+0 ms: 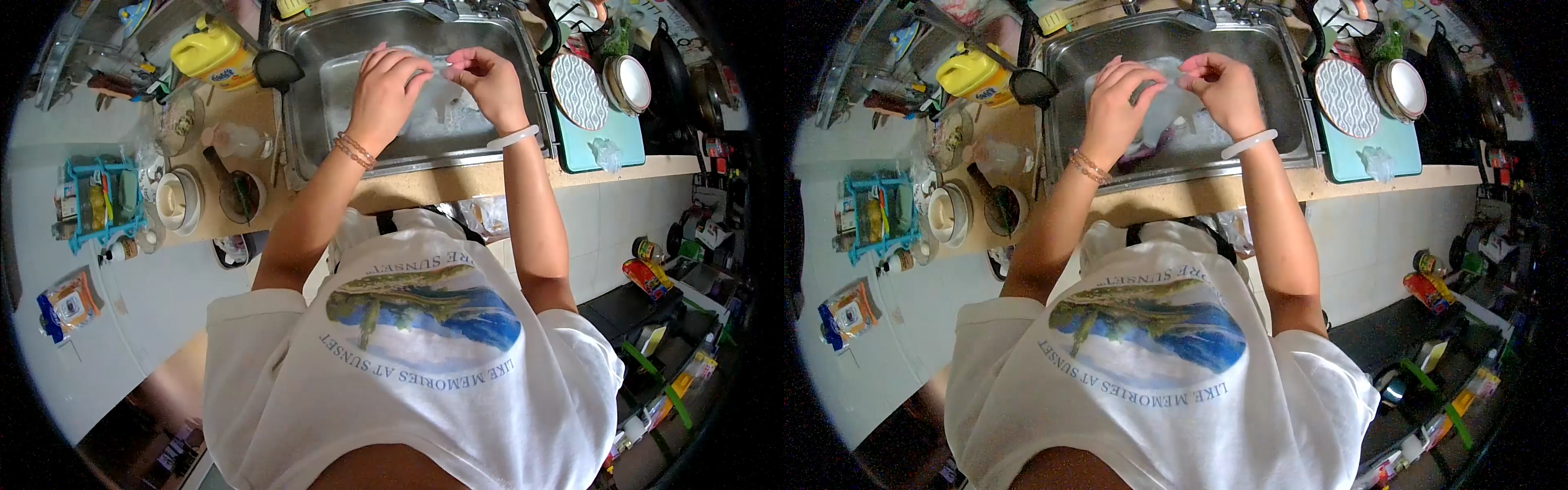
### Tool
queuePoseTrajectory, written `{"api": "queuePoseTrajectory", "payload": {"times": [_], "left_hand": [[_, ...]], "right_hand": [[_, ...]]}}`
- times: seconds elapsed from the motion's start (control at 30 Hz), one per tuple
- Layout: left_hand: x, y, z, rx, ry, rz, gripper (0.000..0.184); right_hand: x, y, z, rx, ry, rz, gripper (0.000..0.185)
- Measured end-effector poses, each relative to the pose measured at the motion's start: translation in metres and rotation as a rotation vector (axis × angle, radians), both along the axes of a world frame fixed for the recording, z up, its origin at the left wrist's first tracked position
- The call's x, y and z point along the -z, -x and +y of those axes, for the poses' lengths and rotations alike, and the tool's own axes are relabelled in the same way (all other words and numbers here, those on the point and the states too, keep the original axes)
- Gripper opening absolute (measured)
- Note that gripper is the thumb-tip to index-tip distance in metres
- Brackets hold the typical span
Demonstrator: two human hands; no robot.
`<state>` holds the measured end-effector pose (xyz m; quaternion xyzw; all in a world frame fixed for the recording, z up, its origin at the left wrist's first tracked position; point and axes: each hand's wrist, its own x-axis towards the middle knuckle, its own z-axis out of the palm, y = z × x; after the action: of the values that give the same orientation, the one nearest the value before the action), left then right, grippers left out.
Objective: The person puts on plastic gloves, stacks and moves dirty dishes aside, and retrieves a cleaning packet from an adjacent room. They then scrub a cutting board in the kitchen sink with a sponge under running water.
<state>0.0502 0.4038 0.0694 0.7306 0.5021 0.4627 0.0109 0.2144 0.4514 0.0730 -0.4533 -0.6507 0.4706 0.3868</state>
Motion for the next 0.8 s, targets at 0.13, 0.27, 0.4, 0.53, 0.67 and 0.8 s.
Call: {"api": "queuePoseTrajectory", "payload": {"times": [0.13,0.27,0.4,0.53,0.67,0.8], "left_hand": [[0.008,0.005,0.005,0.030,0.248,-0.190,0.010],[0.007,0.013,0.006,0.033,0.572,-0.463,0.011],[0.023,0.018,0.013,0.112,0.635,-0.637,0.010],[0.033,0.017,0.012,0.092,0.715,-0.754,0.008],[0.044,0.021,0.005,0.048,0.629,-0.647,0.010],[0.044,0.029,-0.007,0.033,0.783,-0.792,0.012]], "right_hand": [[-0.007,0.009,-0.001,-0.008,-0.023,0.031,0.014],[0.001,0.013,0.002,0.029,-0.144,-0.117,0.018],[0.026,0.018,0.007,0.133,-0.269,-0.175,0.015],[0.045,0.030,-0.008,0.440,-0.360,-0.229,0.029],[0.038,0.047,-0.025,0.235,0.505,0.036,0.045],[0.075,0.062,-0.022,0.038,0.704,0.509,0.026]]}}
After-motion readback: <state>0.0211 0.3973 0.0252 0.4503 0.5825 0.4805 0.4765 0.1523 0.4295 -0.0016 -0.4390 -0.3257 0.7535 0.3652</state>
